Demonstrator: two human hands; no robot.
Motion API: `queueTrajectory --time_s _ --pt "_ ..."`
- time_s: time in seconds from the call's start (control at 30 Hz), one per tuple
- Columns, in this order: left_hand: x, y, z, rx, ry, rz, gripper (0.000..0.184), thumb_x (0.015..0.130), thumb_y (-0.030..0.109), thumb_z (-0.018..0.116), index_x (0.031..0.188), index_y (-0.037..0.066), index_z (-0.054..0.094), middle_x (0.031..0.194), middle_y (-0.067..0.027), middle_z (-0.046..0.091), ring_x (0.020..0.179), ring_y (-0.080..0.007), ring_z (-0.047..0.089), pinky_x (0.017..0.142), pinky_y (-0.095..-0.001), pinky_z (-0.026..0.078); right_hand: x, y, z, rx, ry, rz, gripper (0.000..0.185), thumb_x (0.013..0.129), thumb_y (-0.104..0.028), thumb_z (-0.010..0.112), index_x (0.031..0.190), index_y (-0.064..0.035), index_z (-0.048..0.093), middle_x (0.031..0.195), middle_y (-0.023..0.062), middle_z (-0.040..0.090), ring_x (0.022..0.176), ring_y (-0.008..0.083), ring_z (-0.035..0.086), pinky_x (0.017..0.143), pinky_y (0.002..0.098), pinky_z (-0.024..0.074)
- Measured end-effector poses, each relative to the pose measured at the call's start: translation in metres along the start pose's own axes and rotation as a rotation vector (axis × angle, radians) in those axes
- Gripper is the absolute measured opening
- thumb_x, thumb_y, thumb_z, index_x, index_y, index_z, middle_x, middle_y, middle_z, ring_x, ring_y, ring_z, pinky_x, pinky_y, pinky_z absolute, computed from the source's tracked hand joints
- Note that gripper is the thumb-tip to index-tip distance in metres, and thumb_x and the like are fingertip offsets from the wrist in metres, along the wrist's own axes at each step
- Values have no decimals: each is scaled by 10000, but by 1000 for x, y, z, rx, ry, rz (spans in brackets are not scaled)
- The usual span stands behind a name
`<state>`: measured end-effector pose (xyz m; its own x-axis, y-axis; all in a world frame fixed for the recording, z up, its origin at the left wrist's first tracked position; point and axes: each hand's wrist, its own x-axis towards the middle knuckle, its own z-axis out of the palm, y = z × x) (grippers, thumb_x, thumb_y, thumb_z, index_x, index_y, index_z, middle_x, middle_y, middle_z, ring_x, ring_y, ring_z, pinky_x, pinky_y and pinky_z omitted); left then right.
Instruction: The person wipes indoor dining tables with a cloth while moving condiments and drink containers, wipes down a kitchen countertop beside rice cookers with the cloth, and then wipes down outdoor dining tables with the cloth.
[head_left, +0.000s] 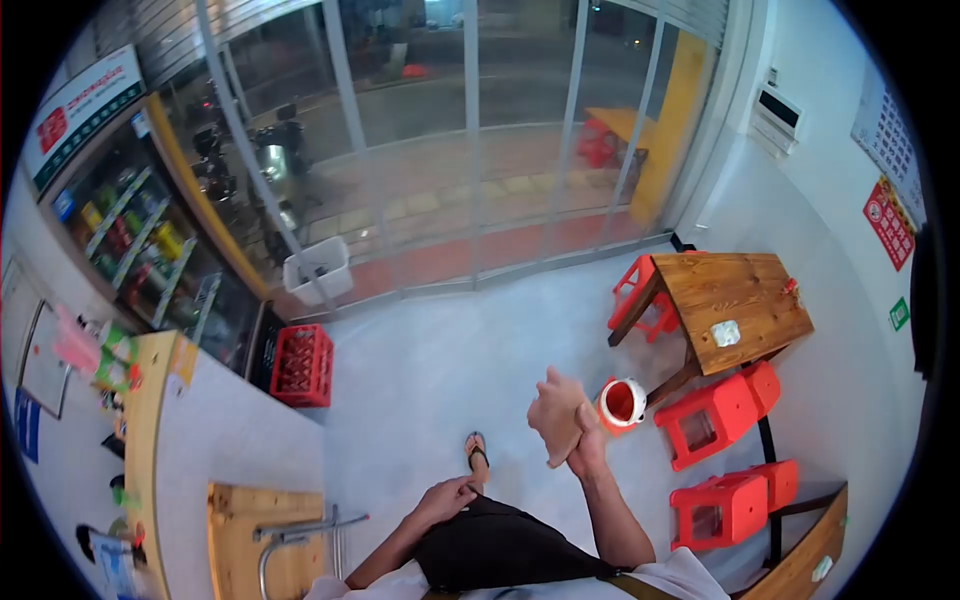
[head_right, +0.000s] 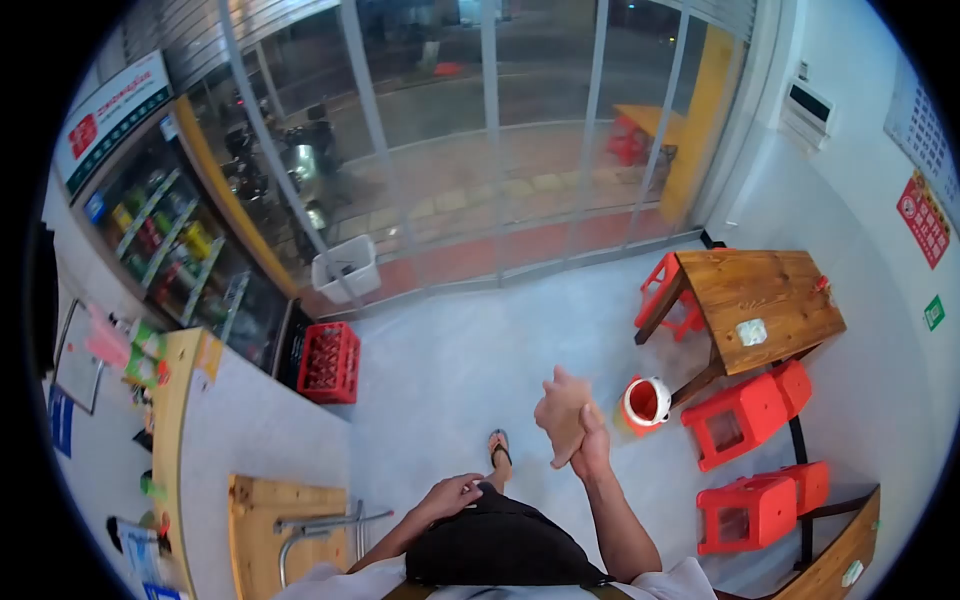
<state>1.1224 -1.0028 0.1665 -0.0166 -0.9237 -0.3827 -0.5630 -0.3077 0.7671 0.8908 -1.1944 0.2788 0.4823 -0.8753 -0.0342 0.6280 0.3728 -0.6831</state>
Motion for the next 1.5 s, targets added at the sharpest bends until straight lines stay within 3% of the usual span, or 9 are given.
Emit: queueTrajectory --time_s 0.17,0.43,0.9,0.93,1.07,1.2,1.4,1.47,1.5 --pt "149 25 -79 171 -205 106 422 950 277 625 1318 76 588 1022 -99 734 960 -303 700 823 -425 536 89 -14 -63 21 237 88 491 1091 -320 366 1482 -23 368 1477 174 495 1315 307 531 1088 446 462" --pt "406 132 -216 315 -139 358 432 982 265 594 1376 92 558 1169 -122 679 1071 -310 649 909 -422 512 254 -72 -109 -4 481 -65 571 1052 -396 486 1483 -39 371 1389 165 557 1242 333 577 1043 468 500" --pt "745 249 -428 202 280 325 330 980 272 600 1257 96 638 1097 -113 716 1077 -360 644 926 -454 506 663 -167 -183 -146 106 77 537 1034 -320 551 1457 -11 431 1363 134 575 1277 266 561 1117 424 425" --pt "755 264 -452 198 340 249 317 979 269 604 1243 97 644 1084 -117 720 1058 -368 649 918 -462 510 698 -164 -186 -315 119 69 620 995 -371 594 1465 2 438 1269 150 619 1039 241 666 870 370 591" --pt "827 252 -533 20 535 182 264 973 279 627 1135 78 683 979 -138 735 911 -337 691 814 -428 530 805 -208 -111 -769 -62 251 470 998 -363 542 1310 -24 628 979 79 690 519 94 535 337 266 400" --pt "903 219 -626 22 703 275 262 982 306 635 1053 71 725 869 -89 736 784 -138 649 737 -355 516 904 -175 -69 -903 -188 369 416 990 -423 610 1260 -113 679 763 -24 615 498 57 454 378 246 323" --pt "984 176 -764 96 775 213 336 945 380 624 984 73 755 834 -151 731 774 -205 698 740 -377 530 1069 -85 30 -902 -474 405 464 1022 -482 547 1326 -142 634 838 -31 641 554 36 475 414 239 359" --pt "1025 140 -816 165 802 261 311 979 311 594 1044 48 748 847 -148 739 765 -218 700 745 -381 534 1145 -24 25 -975 -471 39 489 1031 -491 511 1332 -122 621 1006 31 694 789 126 616 632 322 507" --pt "1027 146 -844 120 756 167 312 961 299 598 1080 42 730 952 -240 719 896 -386 715 783 -431 550 1188 11 14 -1028 -461 -190 492 1037 -487 490 1321 -108 622 1079 50 707 910 172 655 771 373 555"
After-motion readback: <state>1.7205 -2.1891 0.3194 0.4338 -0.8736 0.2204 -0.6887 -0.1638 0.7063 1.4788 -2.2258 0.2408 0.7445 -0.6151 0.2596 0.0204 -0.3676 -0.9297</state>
